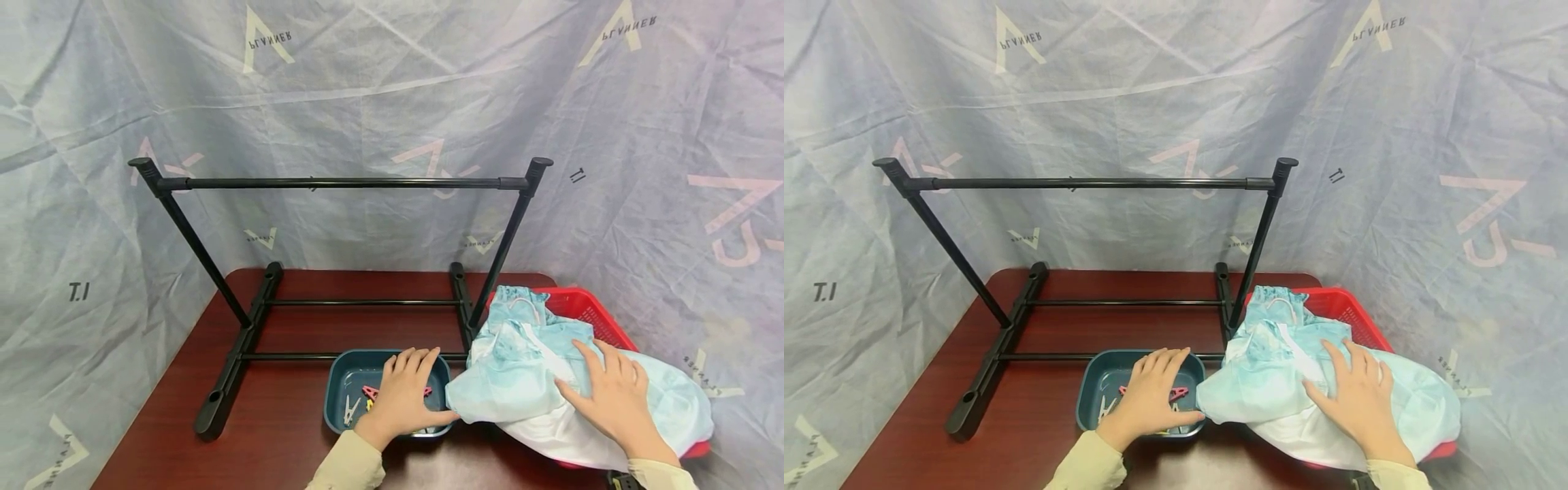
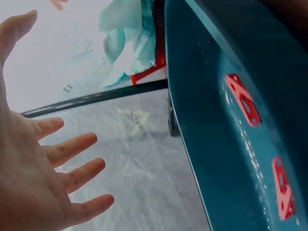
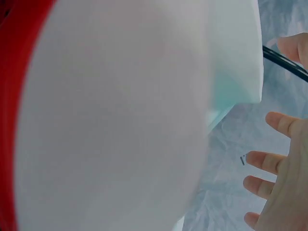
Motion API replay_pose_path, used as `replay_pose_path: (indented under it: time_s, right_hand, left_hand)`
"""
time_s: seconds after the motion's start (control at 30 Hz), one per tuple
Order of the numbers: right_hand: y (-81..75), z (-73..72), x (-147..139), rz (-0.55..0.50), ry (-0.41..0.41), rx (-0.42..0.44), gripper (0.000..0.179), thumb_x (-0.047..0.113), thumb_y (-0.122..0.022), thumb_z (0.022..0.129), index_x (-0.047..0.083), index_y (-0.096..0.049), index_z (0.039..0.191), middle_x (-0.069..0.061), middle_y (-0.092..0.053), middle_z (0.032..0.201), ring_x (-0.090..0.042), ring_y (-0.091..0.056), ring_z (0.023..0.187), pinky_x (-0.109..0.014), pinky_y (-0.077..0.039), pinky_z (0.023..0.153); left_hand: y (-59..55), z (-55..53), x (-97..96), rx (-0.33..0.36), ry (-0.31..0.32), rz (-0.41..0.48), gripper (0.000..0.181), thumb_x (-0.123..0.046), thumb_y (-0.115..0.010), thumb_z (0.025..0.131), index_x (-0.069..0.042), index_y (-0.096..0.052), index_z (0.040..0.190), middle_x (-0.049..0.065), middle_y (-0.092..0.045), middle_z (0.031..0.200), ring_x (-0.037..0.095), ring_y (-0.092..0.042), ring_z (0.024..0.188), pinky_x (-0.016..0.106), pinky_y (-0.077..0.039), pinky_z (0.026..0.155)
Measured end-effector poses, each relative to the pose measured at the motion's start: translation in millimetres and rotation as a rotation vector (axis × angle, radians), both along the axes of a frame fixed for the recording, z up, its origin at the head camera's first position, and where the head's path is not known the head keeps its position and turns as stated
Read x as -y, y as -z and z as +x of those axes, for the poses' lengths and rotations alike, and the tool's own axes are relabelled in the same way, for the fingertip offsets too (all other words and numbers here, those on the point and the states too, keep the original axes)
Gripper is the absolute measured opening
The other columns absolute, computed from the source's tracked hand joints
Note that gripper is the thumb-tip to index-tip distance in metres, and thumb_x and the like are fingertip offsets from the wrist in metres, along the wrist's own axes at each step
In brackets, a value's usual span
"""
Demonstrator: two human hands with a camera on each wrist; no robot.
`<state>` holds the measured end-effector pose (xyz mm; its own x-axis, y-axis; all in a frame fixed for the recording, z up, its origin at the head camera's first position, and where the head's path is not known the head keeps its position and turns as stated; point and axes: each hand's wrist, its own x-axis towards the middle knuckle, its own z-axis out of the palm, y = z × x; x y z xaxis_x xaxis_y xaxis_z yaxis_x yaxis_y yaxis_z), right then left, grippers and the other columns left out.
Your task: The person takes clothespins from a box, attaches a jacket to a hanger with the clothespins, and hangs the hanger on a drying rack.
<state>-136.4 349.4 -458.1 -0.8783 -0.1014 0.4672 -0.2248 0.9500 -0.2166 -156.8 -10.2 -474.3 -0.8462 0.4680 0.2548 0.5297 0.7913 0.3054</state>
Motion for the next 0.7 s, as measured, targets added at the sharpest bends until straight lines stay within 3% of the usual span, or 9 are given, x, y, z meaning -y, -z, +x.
replay_pose_path:
  time_s: [0.4,0.7]
  right_hand:
    - [1.4,0.2,-9.2,0.023,0.015,0.053,0.073,0.047,-0.073,0.081,0.011,-0.045,0.138,-0.027,-0.037,0.135,-0.052,-0.032,0.12,-0.071,-0.014,0.094]
    - [3.0,-3.3,-13.9,0.038,0.022,0.077,0.072,0.048,-0.072,0.082,0.012,-0.045,0.138,-0.027,-0.036,0.136,-0.053,-0.031,0.12,-0.071,-0.016,0.091]
  left_hand:
    - [-3.8,-0.7,-26.4,0.041,0.014,-0.056,0.102,-0.079,-0.061,0.077,-0.019,-0.032,0.155,0.003,-0.044,0.147,0.026,-0.04,0.134,0.053,-0.036,0.104]
    - [2.7,-1.7,-38.9,0.037,0.045,-0.06,0.102,-0.079,-0.062,0.075,-0.019,-0.035,0.154,0.002,-0.045,0.145,0.025,-0.042,0.132,0.05,-0.038,0.102]
